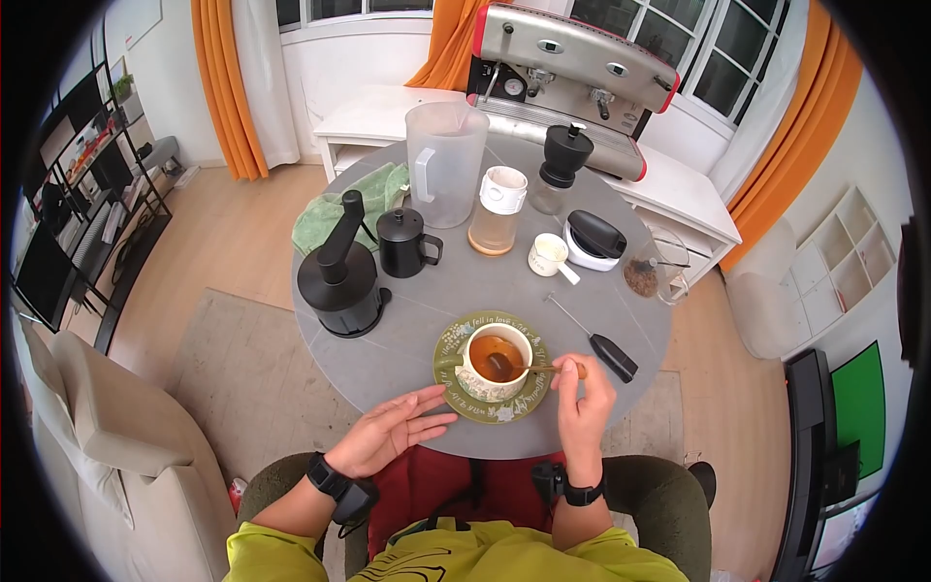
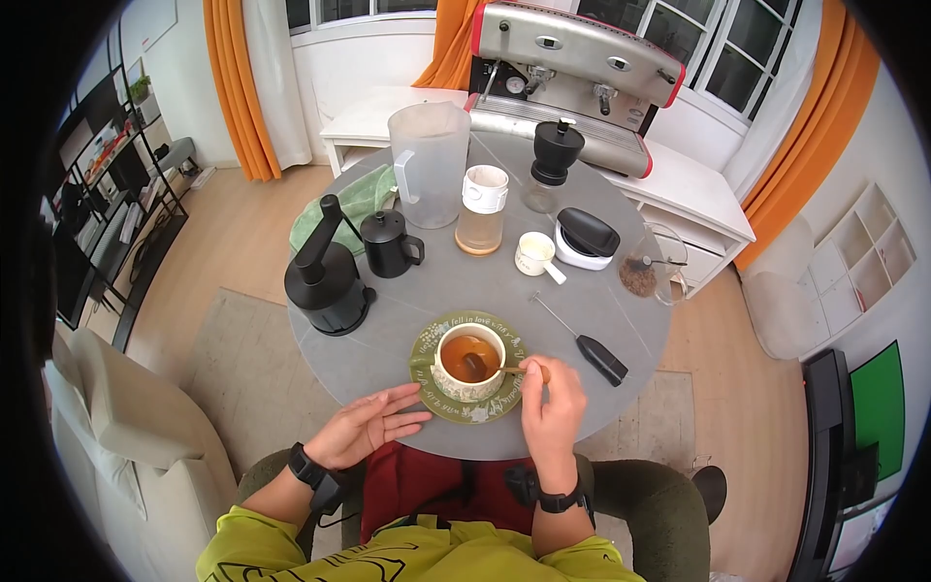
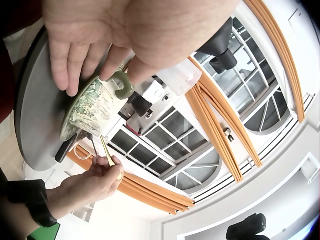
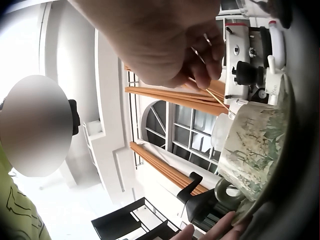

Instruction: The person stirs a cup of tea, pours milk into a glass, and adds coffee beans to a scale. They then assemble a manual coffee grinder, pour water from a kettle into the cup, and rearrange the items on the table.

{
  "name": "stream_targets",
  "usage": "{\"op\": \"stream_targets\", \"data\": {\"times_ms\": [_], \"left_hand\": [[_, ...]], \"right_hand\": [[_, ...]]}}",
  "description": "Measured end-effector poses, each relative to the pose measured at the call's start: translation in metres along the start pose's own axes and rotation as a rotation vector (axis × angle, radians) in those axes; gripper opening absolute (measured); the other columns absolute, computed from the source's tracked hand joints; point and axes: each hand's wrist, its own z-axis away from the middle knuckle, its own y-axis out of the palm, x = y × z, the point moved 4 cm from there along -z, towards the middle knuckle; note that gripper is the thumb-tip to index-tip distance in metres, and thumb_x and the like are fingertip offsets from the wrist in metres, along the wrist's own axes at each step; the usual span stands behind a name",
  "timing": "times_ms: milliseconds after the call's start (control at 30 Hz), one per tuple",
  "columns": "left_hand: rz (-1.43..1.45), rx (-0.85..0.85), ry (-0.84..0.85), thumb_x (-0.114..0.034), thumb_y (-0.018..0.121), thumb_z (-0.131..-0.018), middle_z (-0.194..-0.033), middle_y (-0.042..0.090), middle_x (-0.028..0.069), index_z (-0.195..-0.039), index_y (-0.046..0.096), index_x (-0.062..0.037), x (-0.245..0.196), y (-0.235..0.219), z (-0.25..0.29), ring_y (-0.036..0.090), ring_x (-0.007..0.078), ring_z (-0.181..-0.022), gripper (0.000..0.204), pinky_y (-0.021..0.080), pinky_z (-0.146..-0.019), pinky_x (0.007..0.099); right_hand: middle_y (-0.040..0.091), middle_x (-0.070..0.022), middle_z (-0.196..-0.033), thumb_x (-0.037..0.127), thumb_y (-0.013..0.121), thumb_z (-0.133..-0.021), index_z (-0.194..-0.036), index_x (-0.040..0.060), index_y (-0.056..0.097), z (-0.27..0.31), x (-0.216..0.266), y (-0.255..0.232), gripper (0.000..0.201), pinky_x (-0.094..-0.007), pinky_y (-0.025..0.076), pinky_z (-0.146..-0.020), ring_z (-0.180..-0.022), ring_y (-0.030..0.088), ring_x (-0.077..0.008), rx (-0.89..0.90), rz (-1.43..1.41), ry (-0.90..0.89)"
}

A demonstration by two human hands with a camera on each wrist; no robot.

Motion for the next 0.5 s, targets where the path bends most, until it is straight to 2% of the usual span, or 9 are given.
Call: {"op": "stream_targets", "data": {"times_ms": [100, 233, 333, 400, 500], "left_hand": [[-0.002, 0.001, -0.003, -0.028, 0.038, -0.103, -0.146, 0.037, 0.0120, -0.144, 0.029, 0.0016, 0.000, 0.000, 0.000, 0.043, 0.0300, -0.130, 0.051, 0.036, -0.109, 0.0386], [-0.024, -0.006, 0.005, -0.031, 0.039, -0.102, -0.146, 0.035, 0.0145, -0.143, 0.028, 0.0045, 0.000, 0.001, 0.000, 0.042, 0.0332, -0.130, 0.055, 0.036, -0.109, 0.0414], [-0.023, -0.003, 0.004, -0.031, 0.039, -0.102, -0.146, 0.035, 0.0144, -0.143, 0.027, 0.0045, 0.000, 0.000, 0.000, 0.041, 0.0332, -0.131, 0.055, 0.036, -0.109, 0.0413], [-0.011, 0.002, 0.000, -0.029, 0.038, -0.103, -0.147, 0.036, 0.0131, -0.144, 0.028, 0.0029, 0.000, -0.001, 0.000, 0.042, 0.0316, -0.130, 0.053, 0.036, -0.109, 0.0399], [0.000, 0.006, -0.002, -0.028, 0.037, -0.103, -0.147, 0.036, 0.0117, -0.144, 0.029, 0.0014, 0.000, -0.001, 0.000, 0.043, 0.0300, -0.130, 0.051, 0.036, -0.109, 0.0386]], "right_hand": [[0.059, -0.0053, -0.067, 0.007, 0.052, -0.094, -0.090, -0.0017, 0.063, 0.004, -0.001, 0.007, 0.015, -0.0253, 0.043, -0.057, -0.062, 0.057, -0.0112, 0.086, -0.129, 0.067], [0.061, -0.0054, -0.069, 0.006, 0.052, -0.095, -0.092, -0.0018, 0.064, 0.004, 0.008, 0.014, 0.015, -0.0256, 0.044, -0.058, -0.063, 0.058, -0.0116, 0.121, -0.210, 0.029], [0.062, -0.0063, -0.071, 0.005, 0.052, -0.094, -0.093, -0.0018, 0.065, 0.002, 0.011, 0.014, 0.014, -0.0265, 0.045, -0.060, -0.065, 0.059, -0.0134, 0.100, -0.201, -0.022], [0.062, -0.0071, -0.071, 0.005, 0.053, -0.093, -0.093, -0.0013, 0.065, 0.001, 0.011, 0.011, 0.014, -0.0276, 0.045, -0.063, -0.067, 0.059, -0.0156, 0.079, -0.086, -0.092], [0.061, -0.0072, -0.070, 0.006, 0.053, -0.093, -0.091, -0.0009, 0.065, -0.001, 0.010, 0.006, 0.013, -0.0283, 0.044, -0.063, -0.068, 0.059, -0.0168, 0.029, 0.000, -0.090]]}}
